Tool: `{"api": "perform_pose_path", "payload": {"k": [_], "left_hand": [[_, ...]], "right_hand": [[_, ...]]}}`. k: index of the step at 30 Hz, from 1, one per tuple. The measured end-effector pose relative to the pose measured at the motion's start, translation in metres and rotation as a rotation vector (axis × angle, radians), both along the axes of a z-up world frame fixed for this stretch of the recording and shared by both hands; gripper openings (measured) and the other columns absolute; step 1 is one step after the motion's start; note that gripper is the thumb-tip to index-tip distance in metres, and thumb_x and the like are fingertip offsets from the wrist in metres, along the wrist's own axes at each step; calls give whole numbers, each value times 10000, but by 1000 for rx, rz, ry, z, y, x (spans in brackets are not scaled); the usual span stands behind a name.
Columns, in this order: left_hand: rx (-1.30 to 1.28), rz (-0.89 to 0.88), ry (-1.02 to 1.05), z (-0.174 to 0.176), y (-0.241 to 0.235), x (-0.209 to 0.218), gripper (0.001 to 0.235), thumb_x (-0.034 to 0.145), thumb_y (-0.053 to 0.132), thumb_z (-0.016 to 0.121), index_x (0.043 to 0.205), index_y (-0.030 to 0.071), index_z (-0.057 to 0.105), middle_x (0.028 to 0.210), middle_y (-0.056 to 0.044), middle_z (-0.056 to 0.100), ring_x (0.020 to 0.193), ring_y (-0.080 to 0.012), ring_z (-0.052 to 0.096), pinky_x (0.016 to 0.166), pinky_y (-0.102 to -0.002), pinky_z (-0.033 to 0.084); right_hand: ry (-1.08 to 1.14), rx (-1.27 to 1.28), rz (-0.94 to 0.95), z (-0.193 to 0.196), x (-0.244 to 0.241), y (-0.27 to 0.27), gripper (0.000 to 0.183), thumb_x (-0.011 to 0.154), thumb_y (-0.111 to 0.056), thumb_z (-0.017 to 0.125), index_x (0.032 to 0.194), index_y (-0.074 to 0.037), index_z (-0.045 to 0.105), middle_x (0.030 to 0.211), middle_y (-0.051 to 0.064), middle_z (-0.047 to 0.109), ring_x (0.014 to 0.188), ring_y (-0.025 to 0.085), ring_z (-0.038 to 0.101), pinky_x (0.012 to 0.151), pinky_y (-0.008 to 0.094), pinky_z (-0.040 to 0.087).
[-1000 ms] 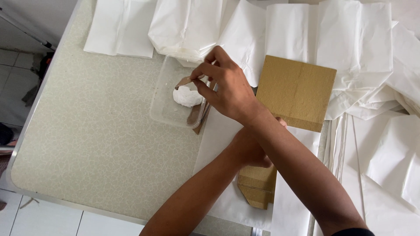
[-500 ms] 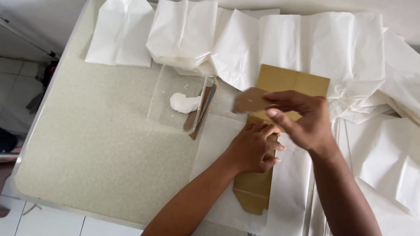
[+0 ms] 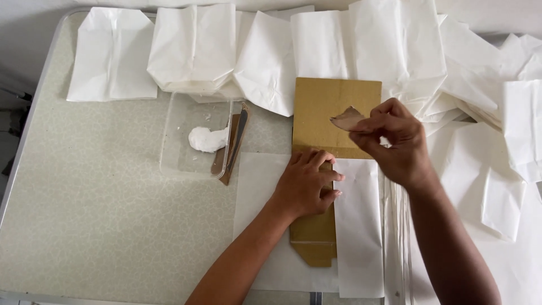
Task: Assembling a paper bag by folding a sheet of paper around a cardboard template and applying glue to the edges.
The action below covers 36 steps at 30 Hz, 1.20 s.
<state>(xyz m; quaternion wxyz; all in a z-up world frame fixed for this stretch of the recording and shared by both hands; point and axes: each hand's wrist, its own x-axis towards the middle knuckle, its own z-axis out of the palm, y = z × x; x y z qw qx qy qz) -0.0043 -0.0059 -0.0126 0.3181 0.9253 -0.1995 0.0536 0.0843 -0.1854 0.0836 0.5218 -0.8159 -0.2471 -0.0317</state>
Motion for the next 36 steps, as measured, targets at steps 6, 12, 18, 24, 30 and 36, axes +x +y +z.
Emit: {"api": "perform_pose_path", "payload": {"k": [6, 12, 18, 24, 30, 36], "left_hand": [[11, -4, -36, 5, 2, -1, 263, 819, 391, 662, 1010, 244, 769, 1216, -47, 603, 1240, -311, 570, 1025, -487, 430], [30, -15, -47, 19, 6, 4, 327, 824, 393, 628, 1032, 180, 763, 1155, -108, 641, 1181, -347, 589, 1025, -499, 409], [39, -16, -25, 19, 2, 1, 404, 827, 434, 610, 1063, 128, 729, 1223, -142, 640, 1190, -369, 588, 1017, -516, 393], [-12, -20, -103, 1, 3, -1, 251, 838, 377, 683, 1013, 218, 768, 1197, -57, 611, 1206, -321, 573, 994, -490, 442], [-17, -16, -79, -8, 4, -1, 231, 844, 379, 709, 984, 213, 788, 1201, -46, 575, 1217, -314, 555, 982, -468, 471], [-90, -14, -105, -3, 6, 0, 178, 815, 335, 787, 873, 168, 811, 1038, -56, 552, 1100, -321, 575, 968, -466, 496]], "right_hand": [[-62, 115, 49, -8, -15, 30, 184, 810, 49, 837, 957, -58, 811, 638, 83, 581, 550, 108, 533, 549, 271, 447], [-116, -116, 91, -12, -40, 64, 318, 765, -138, 850, 1080, -140, 808, 907, 95, 804, 716, 235, 770, 592, 306, 552], [-205, -293, -35, -5, -31, 59, 395, 762, -131, 802, 1156, -148, 779, 870, 97, 766, 783, 322, 743, 703, 459, 567], [-16, -161, -95, 9, -11, 14, 169, 826, -156, 854, 977, -110, 794, 788, 65, 757, 683, 156, 707, 615, 250, 521], [209, -191, 39, 23, 5, -14, 260, 855, 56, 714, 1067, 10, 571, 809, 195, 681, 671, 292, 692, 664, 424, 575], [380, -480, 106, 46, 9, -24, 299, 865, -17, 673, 1160, 19, 708, 840, 274, 724, 621, 358, 738, 680, 489, 583]]}}
